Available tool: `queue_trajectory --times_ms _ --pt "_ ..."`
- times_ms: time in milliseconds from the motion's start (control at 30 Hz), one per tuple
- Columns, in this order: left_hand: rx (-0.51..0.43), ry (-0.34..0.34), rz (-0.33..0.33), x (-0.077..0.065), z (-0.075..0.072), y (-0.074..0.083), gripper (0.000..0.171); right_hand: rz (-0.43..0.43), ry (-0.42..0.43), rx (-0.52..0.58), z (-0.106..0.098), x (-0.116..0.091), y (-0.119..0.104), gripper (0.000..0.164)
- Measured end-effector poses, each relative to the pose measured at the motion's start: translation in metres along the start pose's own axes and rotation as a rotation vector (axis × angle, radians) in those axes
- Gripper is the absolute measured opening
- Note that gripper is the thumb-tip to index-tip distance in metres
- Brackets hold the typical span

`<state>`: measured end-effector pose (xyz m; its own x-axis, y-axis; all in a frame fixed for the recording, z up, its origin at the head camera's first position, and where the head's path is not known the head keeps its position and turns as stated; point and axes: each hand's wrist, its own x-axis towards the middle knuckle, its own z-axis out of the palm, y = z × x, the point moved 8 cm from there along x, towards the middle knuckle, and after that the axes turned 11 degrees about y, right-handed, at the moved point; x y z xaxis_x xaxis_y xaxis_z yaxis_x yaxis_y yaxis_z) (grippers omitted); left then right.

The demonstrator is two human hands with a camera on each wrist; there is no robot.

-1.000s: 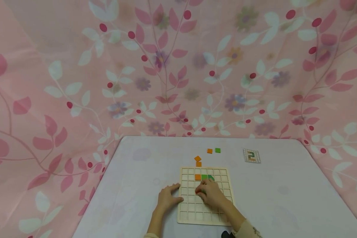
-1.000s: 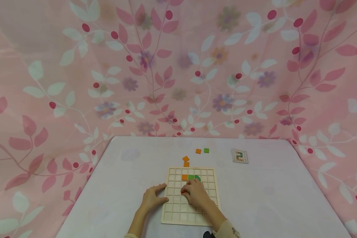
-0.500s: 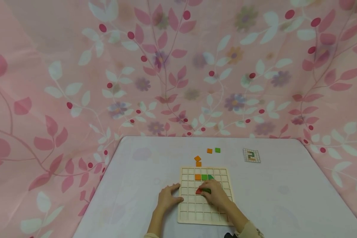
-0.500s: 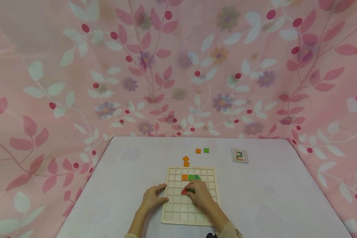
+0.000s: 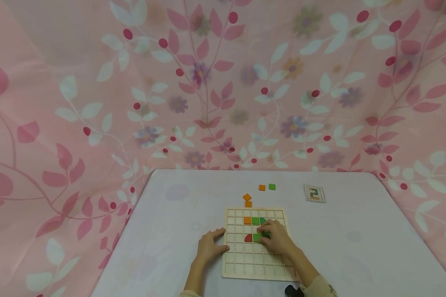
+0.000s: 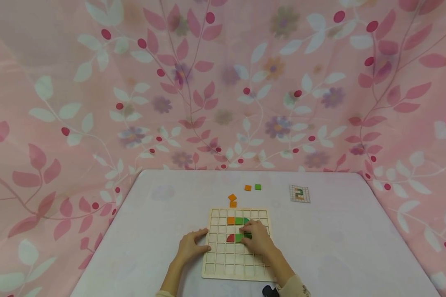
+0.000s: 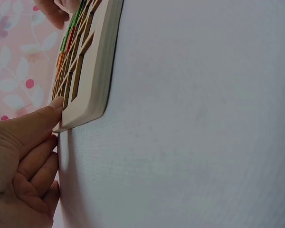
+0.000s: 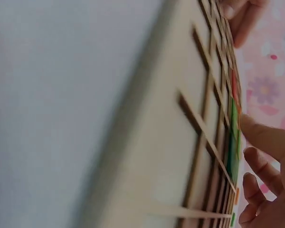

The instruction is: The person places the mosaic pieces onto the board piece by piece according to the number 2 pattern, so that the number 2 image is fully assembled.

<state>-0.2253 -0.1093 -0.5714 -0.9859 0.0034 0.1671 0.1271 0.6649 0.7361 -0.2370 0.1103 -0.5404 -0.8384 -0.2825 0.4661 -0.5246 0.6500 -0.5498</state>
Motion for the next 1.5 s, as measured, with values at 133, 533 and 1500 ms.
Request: queue_trajectory --times_ms 133,533,1500 --pt "0.0 0.001 -0.018 0.0 -0.001 -0.001 0.059 0.05 0.119 0.049 -0.015 0.015 0.013 0.023" --pt "-0.029 -0.005 -0.019 -0.001 0.0 -0.001 0.059 0.208 0.26 -0.148 -0.027 0.068 0.075 0.031" --pt "-0.043 -0.004 -0.039 -0.001 -0.001 -0.003 0.06 0.373 -0.128 -0.294 -0.01 0.091 0.119 0.04"
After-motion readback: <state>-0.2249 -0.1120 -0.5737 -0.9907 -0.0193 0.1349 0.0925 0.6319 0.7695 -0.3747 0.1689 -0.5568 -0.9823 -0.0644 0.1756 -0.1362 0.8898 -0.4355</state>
